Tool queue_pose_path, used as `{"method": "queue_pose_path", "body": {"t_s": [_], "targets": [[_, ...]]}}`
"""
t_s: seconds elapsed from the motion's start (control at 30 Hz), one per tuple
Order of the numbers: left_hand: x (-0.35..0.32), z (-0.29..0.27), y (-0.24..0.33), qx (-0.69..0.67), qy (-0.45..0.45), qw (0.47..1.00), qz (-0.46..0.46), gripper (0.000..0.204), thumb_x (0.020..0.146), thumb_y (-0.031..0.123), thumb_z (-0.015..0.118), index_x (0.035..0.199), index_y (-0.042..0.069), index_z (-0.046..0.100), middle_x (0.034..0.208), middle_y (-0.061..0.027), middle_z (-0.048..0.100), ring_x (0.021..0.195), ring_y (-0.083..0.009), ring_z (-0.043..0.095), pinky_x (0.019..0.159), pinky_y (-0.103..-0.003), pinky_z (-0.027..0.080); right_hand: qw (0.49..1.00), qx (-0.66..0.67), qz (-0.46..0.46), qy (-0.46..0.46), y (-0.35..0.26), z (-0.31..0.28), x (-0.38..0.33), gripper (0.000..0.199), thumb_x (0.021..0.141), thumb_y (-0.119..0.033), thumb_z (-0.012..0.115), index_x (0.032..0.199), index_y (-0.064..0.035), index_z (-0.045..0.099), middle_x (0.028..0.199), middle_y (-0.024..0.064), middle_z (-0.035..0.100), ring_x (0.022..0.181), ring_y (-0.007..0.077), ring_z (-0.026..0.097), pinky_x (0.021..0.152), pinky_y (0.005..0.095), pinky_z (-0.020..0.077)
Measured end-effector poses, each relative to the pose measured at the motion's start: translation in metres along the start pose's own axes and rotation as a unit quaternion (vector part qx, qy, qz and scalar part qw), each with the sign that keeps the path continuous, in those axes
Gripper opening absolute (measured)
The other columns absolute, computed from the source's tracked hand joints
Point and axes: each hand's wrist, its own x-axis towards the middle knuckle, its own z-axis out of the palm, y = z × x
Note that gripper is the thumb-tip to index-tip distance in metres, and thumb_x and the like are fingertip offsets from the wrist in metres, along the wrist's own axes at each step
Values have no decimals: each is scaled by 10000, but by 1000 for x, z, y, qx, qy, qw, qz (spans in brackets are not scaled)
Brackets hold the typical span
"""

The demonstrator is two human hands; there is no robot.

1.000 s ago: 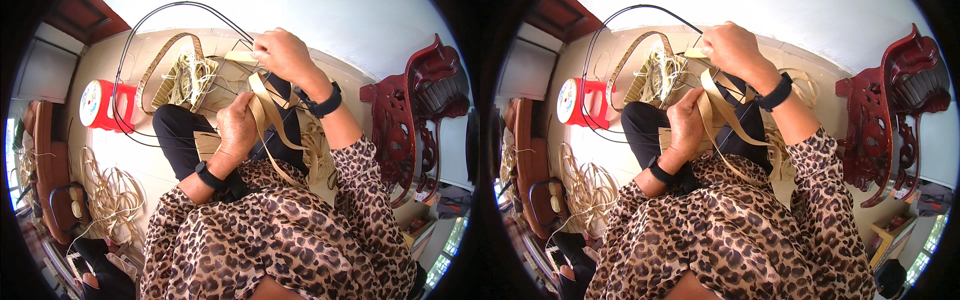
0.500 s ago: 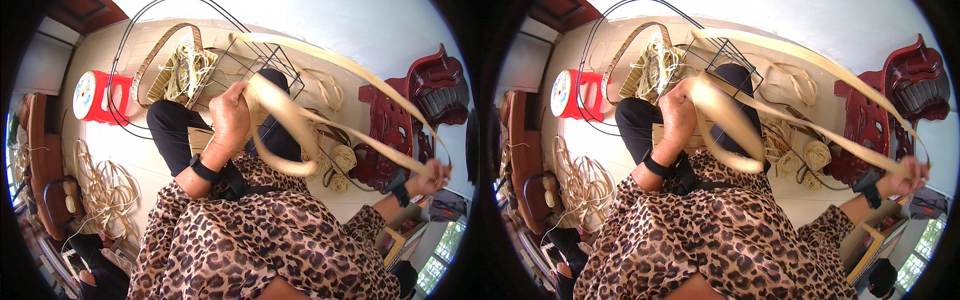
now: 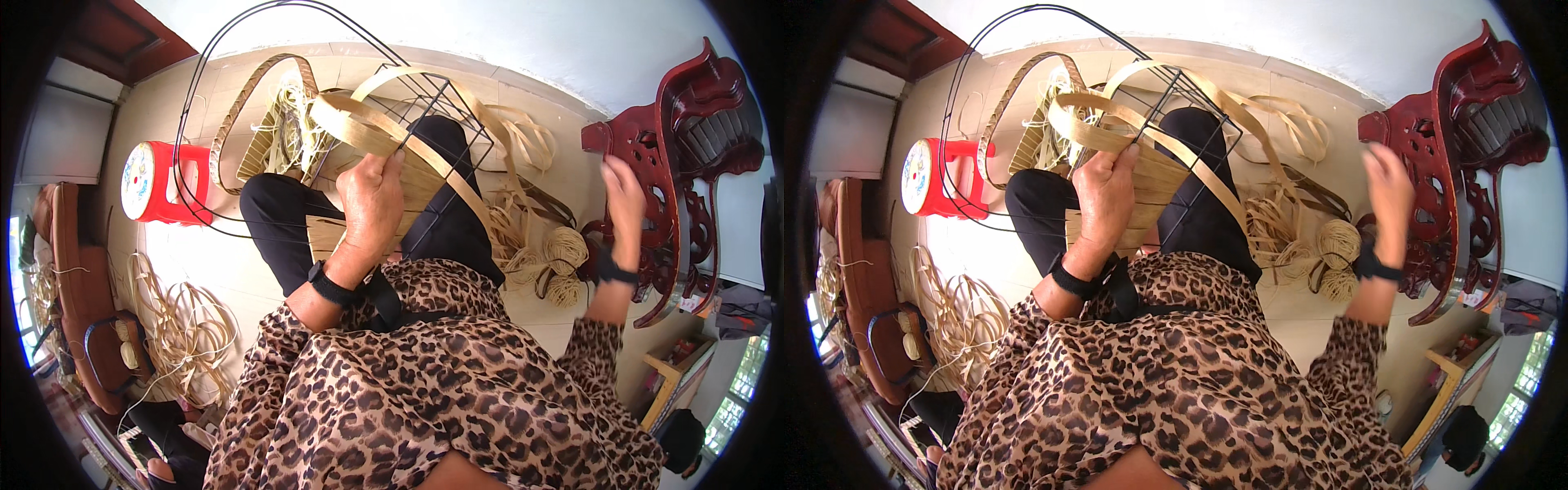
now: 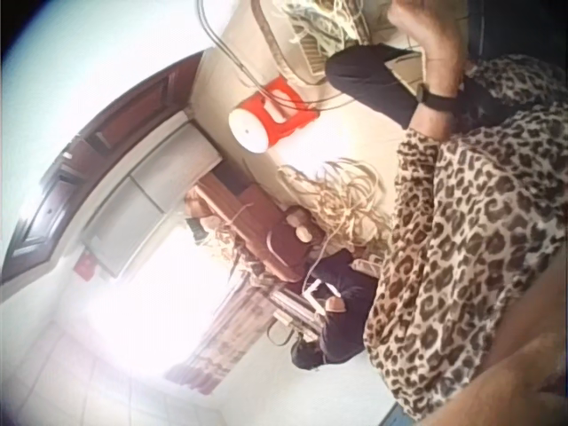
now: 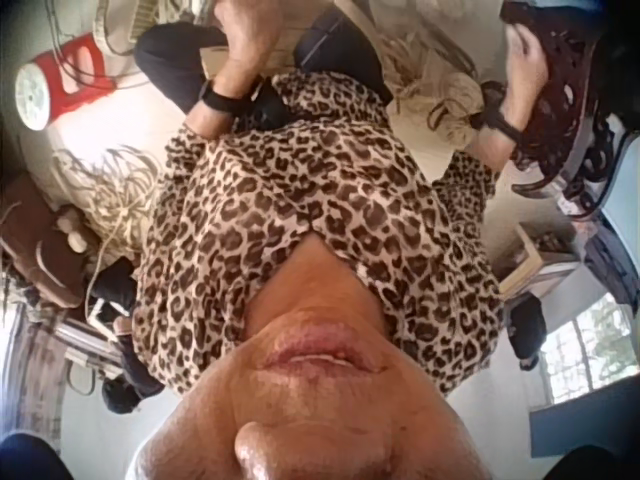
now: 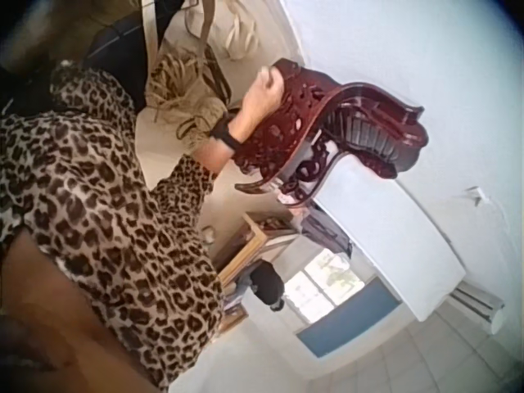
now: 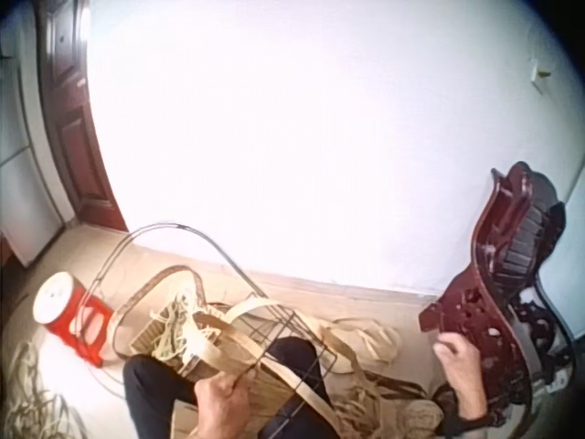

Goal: The person weaves strips of bamboo through a wire basket frame by hand, tucking the ends into the structure.

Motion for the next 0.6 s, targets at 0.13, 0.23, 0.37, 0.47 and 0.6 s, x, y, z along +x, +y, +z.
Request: {"method": "queue_pose_path", "body": {"t_s": [0.13,0.23,0.37,0.47,0.6], "targets": [[1,0,1,10,-9,1000,-17,224,781,97,599,633,-40,501,556,-188,489,493,-328,485,493,-349,389,969,164,-122,-140,-111,78,42,368,836,-246,572,1142,-45,536,1121,95,558,1033,153,519,858,272,415],[2,1,1,32,-8,999,-31,174,783,94,598,678,-33,541,581,-186,518,505,-300,518,504,-333,403,936,169,-169,-258,-138,108,66,372,816,-263,602,1116,-47,557,1039,74,582,960,132,536,806,261,433],[4,-3,3,42,2,998,-50,109,789,92,595,766,-14,591,628,-190,555,540,-274,566,526,-315,426,902,231,-115,-346,-135,109,70,372,783,-280,650,1069,-50,587,943,30,590,850,106,539,752,246,435],[3,-2,-2,21,27,999,-23,106,792,97,596,787,-9,593,626,-183,559,545,-282,569,528,-316,427,899,309,-115,-288,-117,114,70,400,786,-309,645,1085,-53,575,951,41,593,898,119,538,787,260,428],[1,3,6,47,0,999,-10,105,793,99,596,785,-6,592,624,-177,560,543,-284,565,529,-312,427,922,280,-95,-251,-121,122,75,470,799,-383,611,1139,-66,539,932,74,595,994,137,516,848,284,405]]}}
